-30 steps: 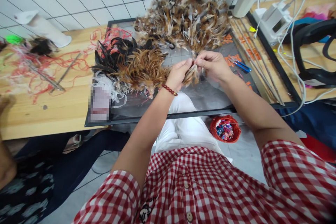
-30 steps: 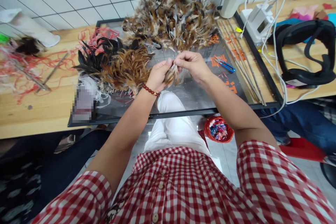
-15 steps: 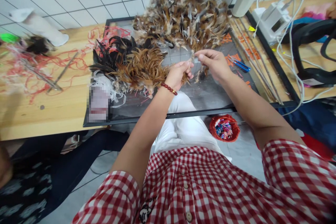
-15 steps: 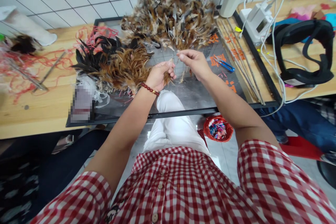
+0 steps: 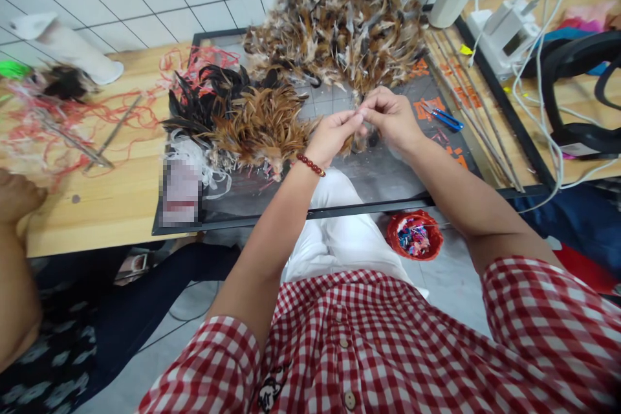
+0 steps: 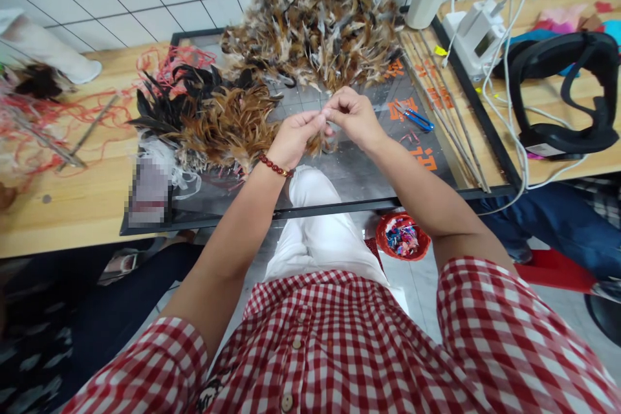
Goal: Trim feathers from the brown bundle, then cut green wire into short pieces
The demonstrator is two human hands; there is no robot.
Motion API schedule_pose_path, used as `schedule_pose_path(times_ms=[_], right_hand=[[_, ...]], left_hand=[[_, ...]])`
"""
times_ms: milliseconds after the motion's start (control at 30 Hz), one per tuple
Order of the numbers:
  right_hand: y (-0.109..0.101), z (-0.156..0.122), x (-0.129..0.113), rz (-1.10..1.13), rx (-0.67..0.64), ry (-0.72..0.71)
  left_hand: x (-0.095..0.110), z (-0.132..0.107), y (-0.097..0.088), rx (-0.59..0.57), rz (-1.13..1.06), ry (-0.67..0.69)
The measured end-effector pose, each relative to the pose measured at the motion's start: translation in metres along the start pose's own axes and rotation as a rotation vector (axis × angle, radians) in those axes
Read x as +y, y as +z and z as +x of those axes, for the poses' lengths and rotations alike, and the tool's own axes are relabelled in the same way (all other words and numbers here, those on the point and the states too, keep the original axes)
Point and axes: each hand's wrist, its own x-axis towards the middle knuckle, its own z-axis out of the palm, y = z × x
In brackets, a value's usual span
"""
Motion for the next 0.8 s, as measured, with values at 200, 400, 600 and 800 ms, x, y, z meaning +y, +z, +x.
schedule_pose_path(times_ms=[200, 400, 600, 800], right_hand=[[0.0, 0.007, 0.016, -0.098, 0.121, 0.014], [-0.003, 0.003, 0.02, -0.66, -0.121, -0.097], [0.002, 0.011, 0.038, -0.838, -0.13, -0.083], [0.007, 0.016, 0.044, -0.834, -0.134, -0.087]], left_hand=[[0.009, 0.003, -0.004, 0.302, -0.056, -0.037], [0.021, 0.004, -0.013, 0.514, -0.079, 0.043], [0.014, 0.006, -0.012, 0.488, -0.081, 0.025], [0.012, 0.007, -0.01, 0.488, -0.058, -0.001]])
